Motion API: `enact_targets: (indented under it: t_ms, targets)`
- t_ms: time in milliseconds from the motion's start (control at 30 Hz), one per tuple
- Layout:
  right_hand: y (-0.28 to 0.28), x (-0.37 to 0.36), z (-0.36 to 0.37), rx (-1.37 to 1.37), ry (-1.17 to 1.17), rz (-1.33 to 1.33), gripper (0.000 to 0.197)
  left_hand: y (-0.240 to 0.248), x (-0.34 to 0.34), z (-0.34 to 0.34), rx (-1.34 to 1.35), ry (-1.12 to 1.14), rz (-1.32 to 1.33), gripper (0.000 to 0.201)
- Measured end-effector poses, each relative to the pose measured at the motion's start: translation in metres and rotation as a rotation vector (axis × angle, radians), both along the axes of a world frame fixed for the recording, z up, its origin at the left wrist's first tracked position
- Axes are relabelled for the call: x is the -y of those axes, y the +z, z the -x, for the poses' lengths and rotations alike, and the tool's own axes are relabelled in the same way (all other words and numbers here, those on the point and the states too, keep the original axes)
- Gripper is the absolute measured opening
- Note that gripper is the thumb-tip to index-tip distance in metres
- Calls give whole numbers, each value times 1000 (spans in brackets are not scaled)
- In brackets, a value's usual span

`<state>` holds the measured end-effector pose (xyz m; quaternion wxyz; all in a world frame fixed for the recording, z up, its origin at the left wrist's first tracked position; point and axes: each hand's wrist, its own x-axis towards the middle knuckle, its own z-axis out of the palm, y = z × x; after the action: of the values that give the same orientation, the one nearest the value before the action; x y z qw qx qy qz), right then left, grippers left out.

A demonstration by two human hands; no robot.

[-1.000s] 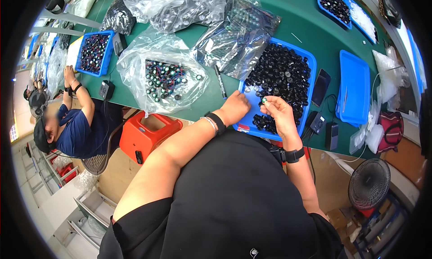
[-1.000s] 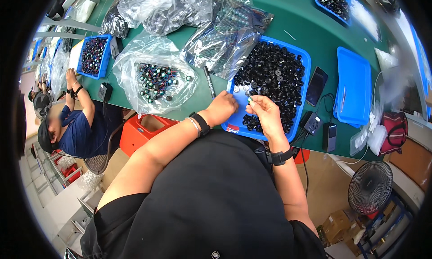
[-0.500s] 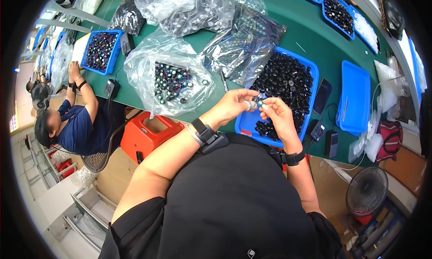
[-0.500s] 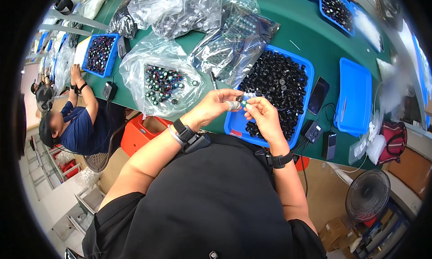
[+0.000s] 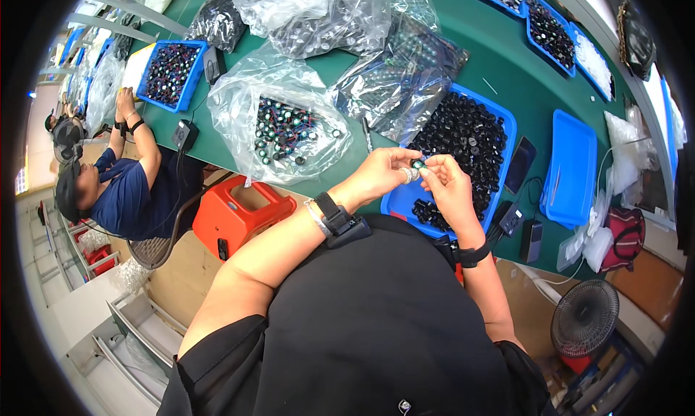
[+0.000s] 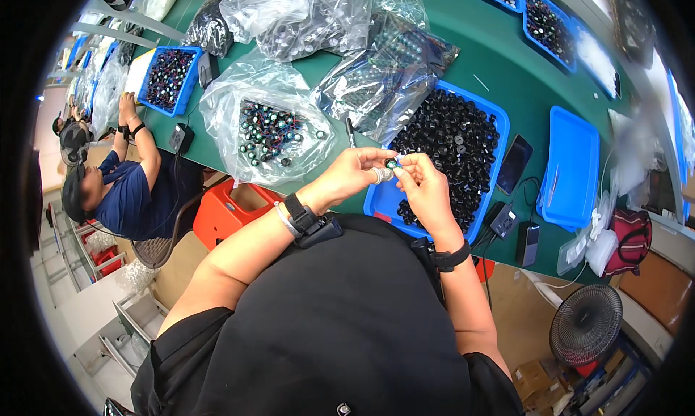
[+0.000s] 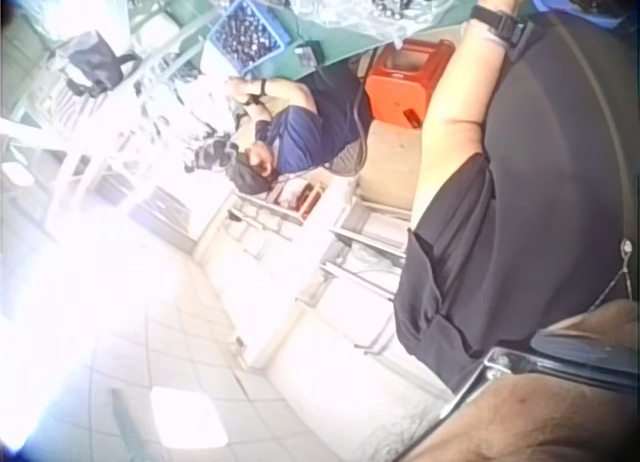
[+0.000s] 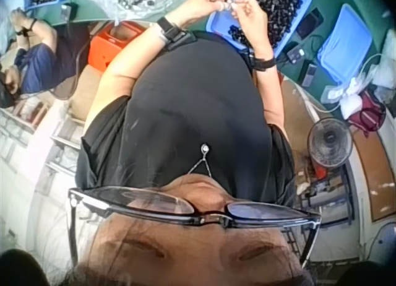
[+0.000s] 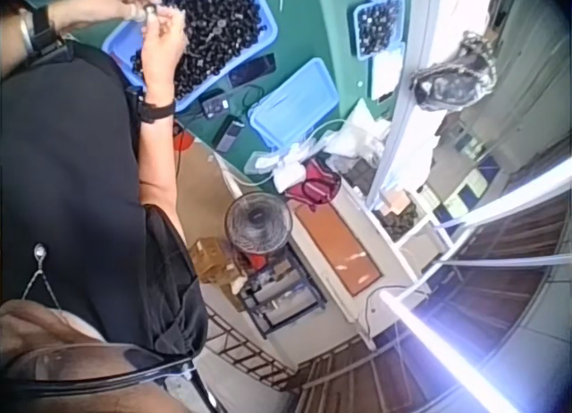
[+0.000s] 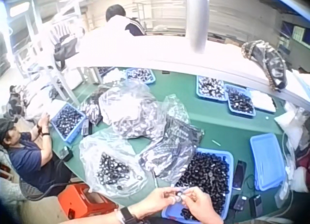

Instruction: The person repeatedly picks up small cylindrical electronic components from a blue tray and a plastic bag, then attaches a small white piece to one end of each component. The person places the assembled units back into the tray. The task is performed by hand without visible tools.

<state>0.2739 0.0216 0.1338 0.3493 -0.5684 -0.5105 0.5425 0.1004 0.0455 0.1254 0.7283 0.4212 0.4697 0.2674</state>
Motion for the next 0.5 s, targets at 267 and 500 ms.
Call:
enact_targets:
  t_ms: [267,500]
  targets:
    - [-1,1,2,154,81,-199,8,-1,0,4,19,4,-5,40]
    - [-11,-2,-8,-189,14,153,6,0,2,-1,-69,-2,-66,30]
